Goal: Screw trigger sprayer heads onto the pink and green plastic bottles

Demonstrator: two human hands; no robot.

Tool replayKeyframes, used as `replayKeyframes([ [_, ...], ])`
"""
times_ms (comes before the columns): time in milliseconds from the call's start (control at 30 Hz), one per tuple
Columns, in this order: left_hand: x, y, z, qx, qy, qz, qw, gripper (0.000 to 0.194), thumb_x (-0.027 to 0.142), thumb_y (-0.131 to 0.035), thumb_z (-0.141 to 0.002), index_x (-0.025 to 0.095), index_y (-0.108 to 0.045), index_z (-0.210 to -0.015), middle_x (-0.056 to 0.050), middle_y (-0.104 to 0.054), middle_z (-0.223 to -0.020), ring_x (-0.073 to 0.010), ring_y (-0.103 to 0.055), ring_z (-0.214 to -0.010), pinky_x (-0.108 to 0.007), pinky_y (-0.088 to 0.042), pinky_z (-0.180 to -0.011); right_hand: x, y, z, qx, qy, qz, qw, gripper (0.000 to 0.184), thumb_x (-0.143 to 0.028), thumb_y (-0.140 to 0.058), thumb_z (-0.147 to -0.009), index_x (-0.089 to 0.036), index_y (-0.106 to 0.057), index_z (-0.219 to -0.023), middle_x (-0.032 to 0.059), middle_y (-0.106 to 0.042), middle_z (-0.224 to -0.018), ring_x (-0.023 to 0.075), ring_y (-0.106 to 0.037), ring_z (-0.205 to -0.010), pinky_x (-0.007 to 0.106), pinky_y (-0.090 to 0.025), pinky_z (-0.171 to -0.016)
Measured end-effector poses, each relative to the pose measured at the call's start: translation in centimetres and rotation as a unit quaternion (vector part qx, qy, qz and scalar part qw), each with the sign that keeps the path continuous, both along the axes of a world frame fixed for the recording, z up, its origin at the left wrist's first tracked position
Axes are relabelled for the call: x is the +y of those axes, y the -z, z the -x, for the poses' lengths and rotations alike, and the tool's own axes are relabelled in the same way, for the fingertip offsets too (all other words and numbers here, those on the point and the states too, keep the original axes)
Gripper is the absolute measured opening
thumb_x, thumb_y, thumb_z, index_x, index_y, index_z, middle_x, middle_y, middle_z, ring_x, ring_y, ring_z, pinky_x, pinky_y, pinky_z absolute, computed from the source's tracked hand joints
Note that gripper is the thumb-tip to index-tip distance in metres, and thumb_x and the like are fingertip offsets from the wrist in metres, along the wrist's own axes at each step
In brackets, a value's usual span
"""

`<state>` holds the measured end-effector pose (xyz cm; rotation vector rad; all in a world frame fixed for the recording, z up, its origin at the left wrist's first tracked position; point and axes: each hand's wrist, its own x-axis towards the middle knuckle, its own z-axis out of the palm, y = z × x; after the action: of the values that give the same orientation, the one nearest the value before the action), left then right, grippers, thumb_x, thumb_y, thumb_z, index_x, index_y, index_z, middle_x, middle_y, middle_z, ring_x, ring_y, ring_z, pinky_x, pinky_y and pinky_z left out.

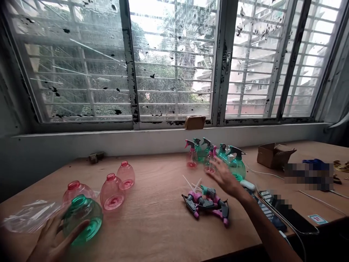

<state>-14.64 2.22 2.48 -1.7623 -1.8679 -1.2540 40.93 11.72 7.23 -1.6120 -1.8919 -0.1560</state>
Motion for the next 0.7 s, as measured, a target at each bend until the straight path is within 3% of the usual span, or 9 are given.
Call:
replayKeyframes([
  [100, 1.5, -0.4, -0.4, -0.001, 0.018, 0.04, 0.999, 0.063, 0.067, -0.05, -0.092, 0.024, -0.048, -0.137, -0.013, -0.065, -0.128, -0.0382, -0.071, -0.107, -0.05, -0.064, -0.084, 4.9, -3.9, -0.3, 0.035, 0.115, -0.036, 0.992, 0.051, -0.037, -0.046, -0.105, -0.009, -0.04, -0.146, 0.0234, -0.04, -0.155, 0.0352, -0.05, -0.134, 0.048, -0.048, -0.106],
  [200, 1.9, -1.3, -1.8, 0.025, -0.015, -0.006, 1.0, 0.088, 0.078, -0.033, -0.09, 0.006, -0.04, -0.141, -0.029, -0.056, -0.135, -0.0517, -0.056, -0.124, -0.068, -0.048, -0.099, 8.6, -6.3, 0.0, 0.061, 0.197, -0.017, 0.978, 0.039, -0.038, -0.054, -0.103, -0.014, -0.054, -0.134, 0.0169, -0.06, -0.136, 0.0331, -0.063, -0.116, 0.055, -0.051, -0.098],
  [267, 1.4, -2.4, -3.0, 0.054, -0.031, -0.06, 0.996, 0.09, 0.074, -0.042, -0.09, 0.005, -0.032, -0.147, -0.031, -0.041, -0.15, -0.0538, -0.037, -0.14, -0.072, -0.031, -0.112, 9.9, -7.0, 0.6, 0.076, 0.216, 0.005, 0.973, 0.03, -0.035, -0.063, -0.099, -0.016, -0.063, -0.122, 0.0108, -0.066, -0.125, 0.0294, -0.066, -0.108, 0.053, -0.054, -0.094],
  [367, -0.4, -4.0, -5.9, 0.11, -0.012, -0.183, 0.977, 0.079, 0.043, -0.066, -0.091, 0.016, -0.026, -0.154, -0.023, -0.042, -0.153, -0.0479, -0.038, -0.141, -0.067, -0.029, -0.117, 9.7, -7.5, 1.8, 0.114, 0.205, 0.007, 0.972, 0.025, -0.033, -0.066, -0.098, -0.015, -0.065, -0.116, 0.0092, -0.069, -0.119, 0.0277, -0.068, -0.104, 0.05, -0.055, -0.092],
  [433, -1.7, -4.5, -8.8, 0.092, 0.015, -0.217, 0.972, 0.079, 0.029, -0.068, -0.091, 0.019, -0.024, -0.156, -0.022, -0.042, -0.152, -0.0454, -0.037, -0.142, -0.066, -0.031, -0.115, 8.0, -7.7, 3.0, 0.153, 0.18, -0.017, 0.971, 0.026, -0.034, -0.064, -0.098, -0.014, -0.064, -0.114, 0.0126, -0.072, -0.112, 0.0303, -0.069, -0.103, 0.049, -0.054, -0.091],
  [500, -2.4, -4.5, -12.3, 0.101, 0.117, -0.191, 0.969, 0.076, 0.023, -0.064, -0.093, 0.02, -0.022, -0.156, -0.02, -0.043, -0.15, -0.0413, -0.038, -0.142, -0.061, -0.035, -0.114, 4.9, -7.5, 4.6, 0.199, 0.136, -0.044, 0.97, 0.03, -0.038, -0.06, -0.099, -0.012, -0.06, -0.114, 0.0189, -0.075, -0.101, 0.0349, -0.071, -0.099, 0.046, -0.056, -0.086],
  [633, -1.6, -3.8, -18.7, 0.201, 0.219, -0.104, 0.949, 0.075, 0.034, -0.064, -0.095, 0.011, -0.025, -0.154, -0.022, -0.045, -0.153, -0.036, -0.035, -0.146, -0.048, -0.037, -0.114, -3.9, -4.8, 9.4, 0.287, -0.012, -0.021, 0.957, 0.043, -0.058, -0.044, -0.1, -0.018, -0.049, -0.116, 0.0105, -0.078, -0.074, 0.0288, -0.076, -0.062, 0.036, -0.061, -0.056],
  [667, -1.3, -3.6, -19.7, 0.219, 0.22, -0.092, 0.946, 0.082, 0.045, -0.068, -0.091, 0.008, -0.028, -0.153, -0.024, -0.047, -0.151, -0.0387, -0.036, -0.145, -0.049, -0.038, -0.113, -6.1, -3.7, 10.6, 0.318, -0.064, 0.012, 0.946, 0.046, -0.062, -0.04, -0.1, -0.019, -0.047, -0.114, 0.0074, -0.077, -0.068, 0.0271, -0.074, -0.054, 0.034, -0.059, -0.048],
  [700, -1.0, -3.4, -20.5, 0.233, 0.219, -0.095, 0.943, 0.086, 0.051, -0.07, -0.087, 0.008, -0.033, -0.151, -0.025, -0.053, -0.148, -0.0417, -0.042, -0.141, -0.052, -0.04, -0.11, -8.1, -2.6, 11.6, 0.394, -0.16, 0.091, 0.9, 0.049, -0.064, -0.041, -0.099, -0.018, -0.047, -0.116, 0.0075, -0.077, -0.067, 0.0273, -0.073, -0.051, 0.034, -0.059, -0.046],
])
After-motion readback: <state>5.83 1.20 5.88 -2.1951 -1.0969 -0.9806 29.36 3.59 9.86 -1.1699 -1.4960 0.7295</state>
